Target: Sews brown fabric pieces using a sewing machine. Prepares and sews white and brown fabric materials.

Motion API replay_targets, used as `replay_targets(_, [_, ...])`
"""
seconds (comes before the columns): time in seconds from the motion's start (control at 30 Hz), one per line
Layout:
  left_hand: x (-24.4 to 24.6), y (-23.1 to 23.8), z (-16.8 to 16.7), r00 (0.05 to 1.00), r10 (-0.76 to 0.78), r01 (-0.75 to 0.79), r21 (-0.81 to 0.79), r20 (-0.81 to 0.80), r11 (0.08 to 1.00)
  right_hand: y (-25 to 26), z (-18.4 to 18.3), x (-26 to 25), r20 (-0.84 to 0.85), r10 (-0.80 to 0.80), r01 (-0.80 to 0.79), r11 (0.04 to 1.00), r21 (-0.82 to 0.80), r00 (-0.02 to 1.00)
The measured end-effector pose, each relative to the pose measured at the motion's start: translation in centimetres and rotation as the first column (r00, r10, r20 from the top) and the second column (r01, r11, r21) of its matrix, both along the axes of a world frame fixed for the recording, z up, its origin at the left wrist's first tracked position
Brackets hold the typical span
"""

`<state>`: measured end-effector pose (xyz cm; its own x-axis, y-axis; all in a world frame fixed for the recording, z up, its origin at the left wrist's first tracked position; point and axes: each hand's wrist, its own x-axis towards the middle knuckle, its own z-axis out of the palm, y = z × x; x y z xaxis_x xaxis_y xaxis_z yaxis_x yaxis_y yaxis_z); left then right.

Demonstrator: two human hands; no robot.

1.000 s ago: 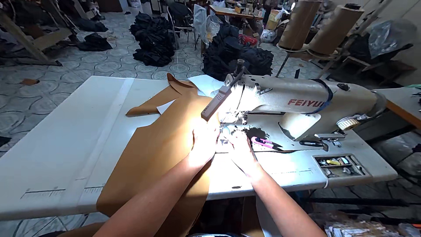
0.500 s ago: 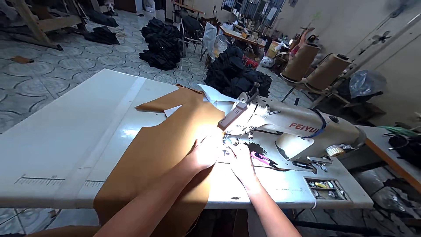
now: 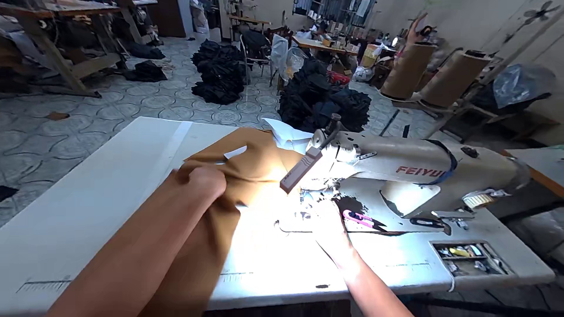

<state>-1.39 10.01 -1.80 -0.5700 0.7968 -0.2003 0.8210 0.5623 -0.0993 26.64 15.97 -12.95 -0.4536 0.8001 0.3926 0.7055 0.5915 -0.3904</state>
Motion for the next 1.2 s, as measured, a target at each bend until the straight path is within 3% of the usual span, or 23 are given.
replay_targets(0.07, [0.9, 6.7, 0.9, 0.999, -0.053, 0.053, -0.213, 0.007, 0.976, -0.4, 0.6, 0.1, -0.048, -0.003, 0.001, 1.0, -0.031, 0.999])
replay_targets(0.13, [1.6, 11.0, 1.1, 0.977, -0.209, 0.214, -0.203, 0.044, 0.956, -0.6, 1.0, 0.1, -0.086, -0.01, 0.004, 0.998, -0.067, 0.996])
replay_targets(0.2, [0.5, 13.6, 0.4, 0.869, -0.456, 0.451, 0.07, 0.193, 0.89, -0.6, 1.2, 0.0, -0.094, -0.018, 0.007, 0.993, -0.117, 0.995])
replay_targets(0.27, [-1.1, 15.4, -1.1, 0.71, -0.621, 0.494, 0.394, 0.331, 0.775, -0.5, 0.8, 0.0, -0.089, -0.013, 0.004, 0.994, -0.106, 0.996])
replay_targets(0.33, [-0.9, 14.6, -0.7, 0.71, -0.631, 0.458, 0.475, 0.313, 0.751, -0.2, 0.0, 0.2, -0.113, 0.033, -0.036, 0.999, -0.029, 0.993])
replay_targets(0.43, [0.5, 8.5, 0.9, 0.771, -0.582, 0.472, 0.382, 0.257, 0.794, -0.3, 0.4, 0.2, -0.151, 0.057, -0.075, 0.99, -0.116, 0.987])
replay_targets(0.5, [0.9, 4.3, 0.0, 0.704, -0.667, 0.547, 0.414, 0.243, 0.728, -0.3, 0.2, 0.2, -0.281, 0.03, -0.045, 0.998, -0.048, 0.959])
replay_targets(0.6, [6.5, -0.4, -0.8, 0.575, -0.766, 0.638, 0.428, 0.288, 0.64, -1.3, 1.9, 1.2, -0.481, 0.013, 0.048, 0.992, 0.114, 0.876])
replay_targets(0.67, [11.4, -1.2, -2.7, 0.462, -0.86, 0.676, 0.542, 0.217, 0.5, -2.0, 2.8, 2.3, -0.618, 0.025, 0.152, 0.961, 0.232, 0.786])
replay_targets(0.73, [15.3, 0.5, -5.7, 0.278, -0.955, 0.672, 0.689, 0.105, 0.272, -3.3, 3.7, 3.9, -0.695, 0.053, 0.223, 0.927, 0.301, 0.717])
replay_targets(0.8, [18.5, 3.3, -7.6, 0.153, -0.985, 0.734, 0.659, 0.076, 0.165, -5.4, 4.1, 6.4, -0.707, 0.073, 0.228, 0.919, 0.322, 0.703])
replay_targets(0.83, [19.9, 4.3, -8.0, 0.124, -0.987, 0.782, 0.602, 0.102, 0.161, -6.6, 4.2, 8.0, -0.689, 0.072, 0.227, 0.915, 0.334, 0.721])
replay_targets(0.93, [22.6, 6.0, -8.7, 0.162, -0.974, 0.863, 0.456, 0.161, 0.219, -10.8, 3.7, 14.3, -0.559, -0.067, 0.269, 0.919, 0.288, 0.827])
replay_targets(1.0, [23.0, 5.9, -8.7, 0.206, -0.973, 0.846, 0.482, 0.1, 0.228, -14.2, 2.1, 19.1, -0.433, -0.284, 0.366, 0.923, 0.117, 0.855])
replay_targets(1.07, [22.6, 4.7, -8.4, 0.283, -0.958, 0.81, 0.523, 0.047, 0.265, -17.9, -0.4, 23.4, -0.228, -0.511, 0.48, 0.859, -0.179, 0.829])
replay_targets(1.13, [22.0, 3.8, -9.0, 0.37, -0.929, 0.76, 0.569, 0.019, 0.315, -21.1, -3.6, 26.4, 0.087, -0.611, 0.563, 0.652, -0.507, 0.787])
replay_targets(1.2, [21.2, 3.2, -9.2, 0.441, -0.898, 0.728, 0.581, 0.013, 0.366, -23.1, -7.1, 27.1, 0.392, -0.562, 0.644, 0.364, -0.673, 0.728])
